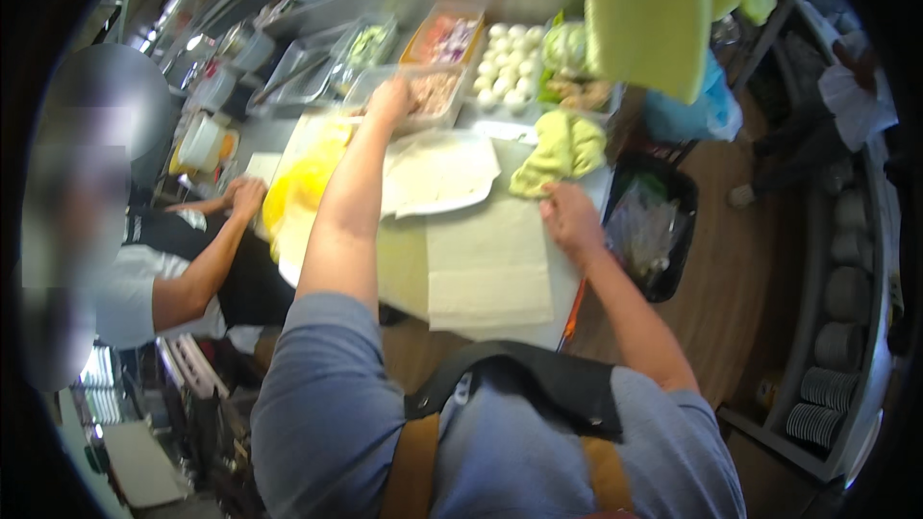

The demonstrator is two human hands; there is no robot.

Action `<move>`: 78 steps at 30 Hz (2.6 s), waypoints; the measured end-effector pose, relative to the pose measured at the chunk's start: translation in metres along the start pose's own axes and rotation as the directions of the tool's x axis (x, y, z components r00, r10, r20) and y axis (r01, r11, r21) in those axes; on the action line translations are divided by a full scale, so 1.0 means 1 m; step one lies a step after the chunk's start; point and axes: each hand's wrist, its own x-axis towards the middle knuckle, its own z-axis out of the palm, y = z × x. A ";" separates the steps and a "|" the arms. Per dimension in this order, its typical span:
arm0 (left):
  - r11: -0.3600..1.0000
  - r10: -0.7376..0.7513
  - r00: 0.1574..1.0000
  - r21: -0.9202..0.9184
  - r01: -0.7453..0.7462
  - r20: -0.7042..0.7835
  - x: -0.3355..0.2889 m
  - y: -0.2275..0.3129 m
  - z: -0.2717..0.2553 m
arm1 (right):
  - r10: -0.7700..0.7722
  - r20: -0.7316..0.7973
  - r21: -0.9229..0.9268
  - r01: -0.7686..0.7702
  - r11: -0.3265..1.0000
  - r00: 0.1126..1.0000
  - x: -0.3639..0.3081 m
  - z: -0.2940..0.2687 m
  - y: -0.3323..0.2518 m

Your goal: The person repeatedly scoops a meat filling onto thin square wrappers, rolls them into cylindrical spring rolls, and places the finished rolls on a tray. The process is continuous and repetitive throughout the clip.

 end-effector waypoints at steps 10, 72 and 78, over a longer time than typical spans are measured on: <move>0.997 -0.002 0.997 -0.082 -0.004 -0.079 0.009 -0.024 0.025 | 0.057 0.063 0.011 -0.058 0.998 0.996 0.002 -0.009 -0.006; 0.977 -0.173 0.982 -0.140 0.161 -0.079 0.002 -0.009 0.024 | 0.016 0.006 0.012 -0.016 1.000 1.000 -0.003 -0.012 -0.002; 0.972 -0.208 0.971 -0.132 0.192 -0.118 0.004 -0.043 0.025 | -0.012 0.011 0.040 0.011 0.999 1.000 0.001 -0.005 -0.007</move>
